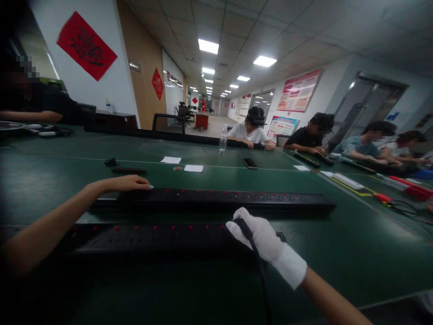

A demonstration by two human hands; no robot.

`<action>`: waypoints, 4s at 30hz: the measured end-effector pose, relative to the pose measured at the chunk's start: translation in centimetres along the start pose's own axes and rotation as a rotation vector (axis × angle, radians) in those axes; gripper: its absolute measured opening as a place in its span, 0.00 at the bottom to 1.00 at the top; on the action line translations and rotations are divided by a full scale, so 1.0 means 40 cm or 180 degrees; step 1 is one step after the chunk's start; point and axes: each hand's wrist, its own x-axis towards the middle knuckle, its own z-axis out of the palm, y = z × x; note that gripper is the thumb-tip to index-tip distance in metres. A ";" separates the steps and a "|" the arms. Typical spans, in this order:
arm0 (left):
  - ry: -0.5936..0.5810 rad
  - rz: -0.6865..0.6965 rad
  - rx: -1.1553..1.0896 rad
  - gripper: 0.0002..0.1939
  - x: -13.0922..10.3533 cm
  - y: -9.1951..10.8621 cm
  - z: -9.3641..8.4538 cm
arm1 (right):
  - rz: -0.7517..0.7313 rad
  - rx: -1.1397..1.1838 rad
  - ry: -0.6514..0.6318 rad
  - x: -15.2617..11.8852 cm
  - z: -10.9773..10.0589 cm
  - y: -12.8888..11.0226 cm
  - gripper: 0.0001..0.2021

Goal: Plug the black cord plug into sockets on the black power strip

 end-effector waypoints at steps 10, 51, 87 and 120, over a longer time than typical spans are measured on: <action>0.0382 0.1807 0.0327 0.34 -0.147 0.457 0.108 | -0.0350 -0.1283 0.0250 0.042 0.063 -0.033 0.14; 0.2334 0.1847 0.1736 0.27 -0.195 0.568 0.371 | -0.0841 -0.0989 -0.0089 0.041 0.057 0.016 0.12; 0.2480 0.1942 0.2048 0.28 -0.193 0.568 0.367 | -0.0971 -0.1159 0.0080 0.042 0.058 0.017 0.11; 0.2638 0.2001 0.2173 0.28 -0.191 0.563 0.361 | -0.1348 -0.1239 0.0731 0.047 0.055 0.010 0.13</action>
